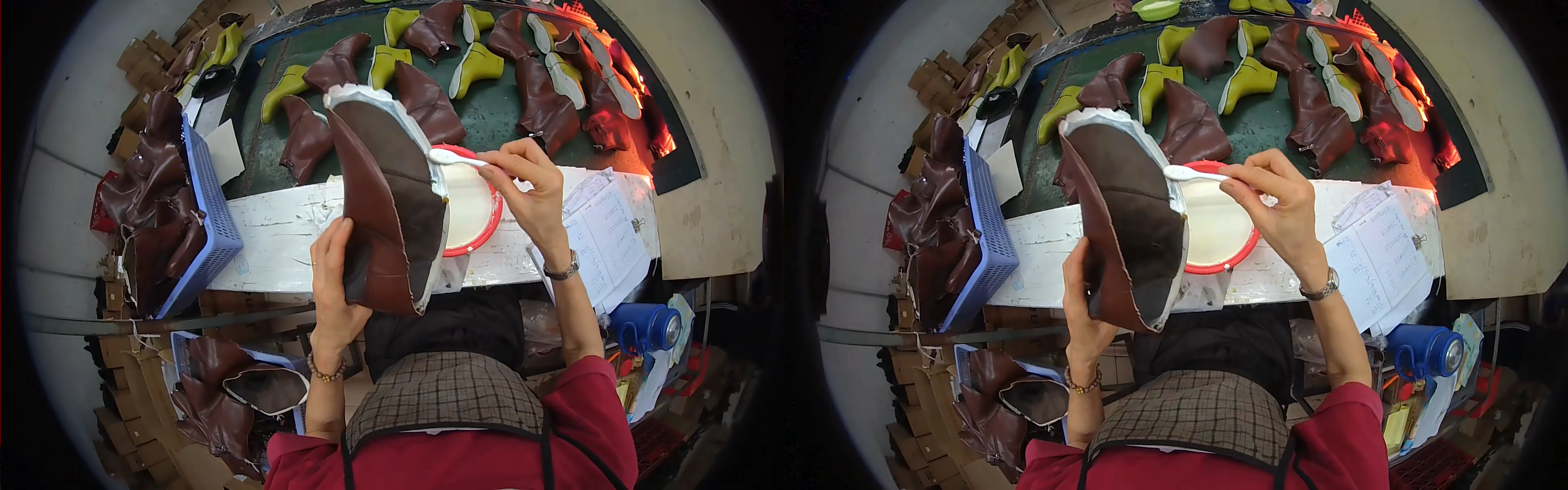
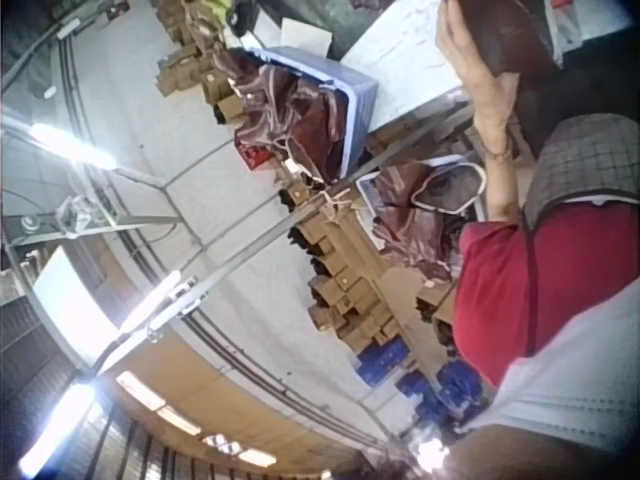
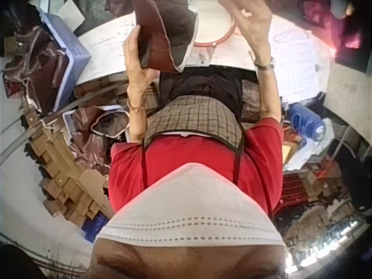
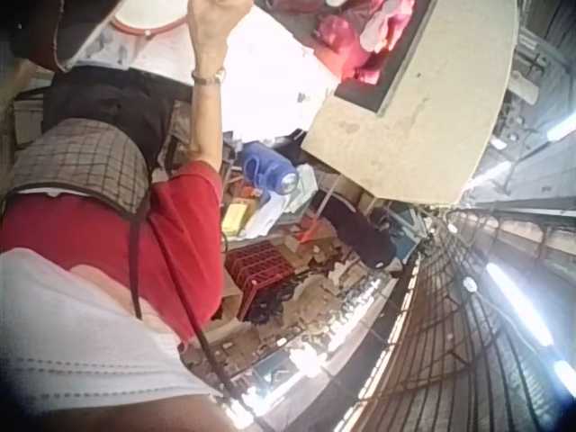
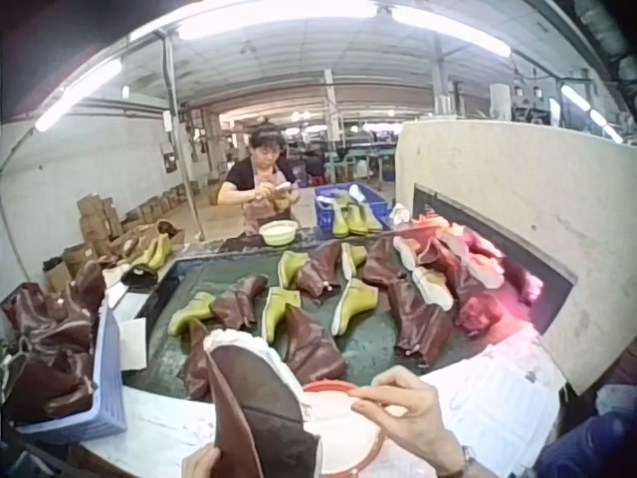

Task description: The person applies a white adhesive to the inner edges of brown shoe uppers using a spoon. They repeatedly pick up shoe uppers from a blue basket, apply the glue along the seams, and place the treated uppers onto a green work surface. The person also wipes the spoon and work surface with a cloth during the process.

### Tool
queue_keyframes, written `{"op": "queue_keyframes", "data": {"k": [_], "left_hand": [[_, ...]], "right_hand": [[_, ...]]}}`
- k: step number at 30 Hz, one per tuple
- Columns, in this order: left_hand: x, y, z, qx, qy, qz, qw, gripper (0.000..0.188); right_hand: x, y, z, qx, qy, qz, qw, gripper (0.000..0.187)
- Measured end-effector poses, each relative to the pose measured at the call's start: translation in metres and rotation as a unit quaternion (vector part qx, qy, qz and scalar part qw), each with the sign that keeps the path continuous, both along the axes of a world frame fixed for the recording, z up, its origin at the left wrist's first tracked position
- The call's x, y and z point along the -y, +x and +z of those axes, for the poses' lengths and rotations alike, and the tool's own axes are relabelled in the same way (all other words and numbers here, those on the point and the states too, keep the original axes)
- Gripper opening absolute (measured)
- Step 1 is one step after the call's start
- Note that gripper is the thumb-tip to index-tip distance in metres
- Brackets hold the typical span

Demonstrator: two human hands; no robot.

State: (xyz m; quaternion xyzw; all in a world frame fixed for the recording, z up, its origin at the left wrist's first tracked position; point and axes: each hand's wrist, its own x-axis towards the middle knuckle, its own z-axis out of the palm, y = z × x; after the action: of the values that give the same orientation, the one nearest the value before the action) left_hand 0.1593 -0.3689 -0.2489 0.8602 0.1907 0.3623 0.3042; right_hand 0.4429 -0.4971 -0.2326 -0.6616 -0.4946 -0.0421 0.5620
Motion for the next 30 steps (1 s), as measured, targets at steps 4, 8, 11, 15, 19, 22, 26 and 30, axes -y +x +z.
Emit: {"op": "queue_keyframes", "data": {"k": [4,8,11,15,19,22,26,30], "left_hand": [[-0.004,0.011,0.003,0.041,0.000,0.046,0.998,0.091],[-0.012,0.023,0.001,0.089,0.020,0.066,0.994,0.088],[-0.021,0.033,-0.003,0.128,0.044,0.066,0.989,0.090],[-0.030,0.042,-0.014,0.169,0.059,0.095,0.979,0.089],[-0.043,0.050,-0.021,0.184,0.120,0.099,0.971,0.082],[-0.047,0.048,-0.023,0.156,0.124,0.095,0.975,0.079],[-0.050,0.028,-0.025,0.208,-0.074,0.060,0.974,0.080],[-0.059,-0.035,-0.044,0.150,-0.349,0.055,0.923,0.050]], "right_hand": [[0.004,-0.007,-0.004,0.020,0.026,0.033,0.999,0.023],[0.014,-0.025,-0.013,0.003,0.015,0.046,0.999,0.025],[0.019,-0.034,-0.011,0.033,0.015,0.059,0.998,0.026],[0.026,-0.044,-0.005,0.051,-0.022,0.085,0.995,0.024],[0.029,-0.052,0.001,0.011,-0.059,0.128,0.990,0.018],[0.029,-0.056,0.004,-0.076,-0.106,0.155,0.979,0.017],[0.030,-0.026,-0.021,-0.059,-0.151,0.028,0.986,0.013],[0.047,0.016,-0.051,0.132,-0.258,-0.087,0.953,0.014]]}}
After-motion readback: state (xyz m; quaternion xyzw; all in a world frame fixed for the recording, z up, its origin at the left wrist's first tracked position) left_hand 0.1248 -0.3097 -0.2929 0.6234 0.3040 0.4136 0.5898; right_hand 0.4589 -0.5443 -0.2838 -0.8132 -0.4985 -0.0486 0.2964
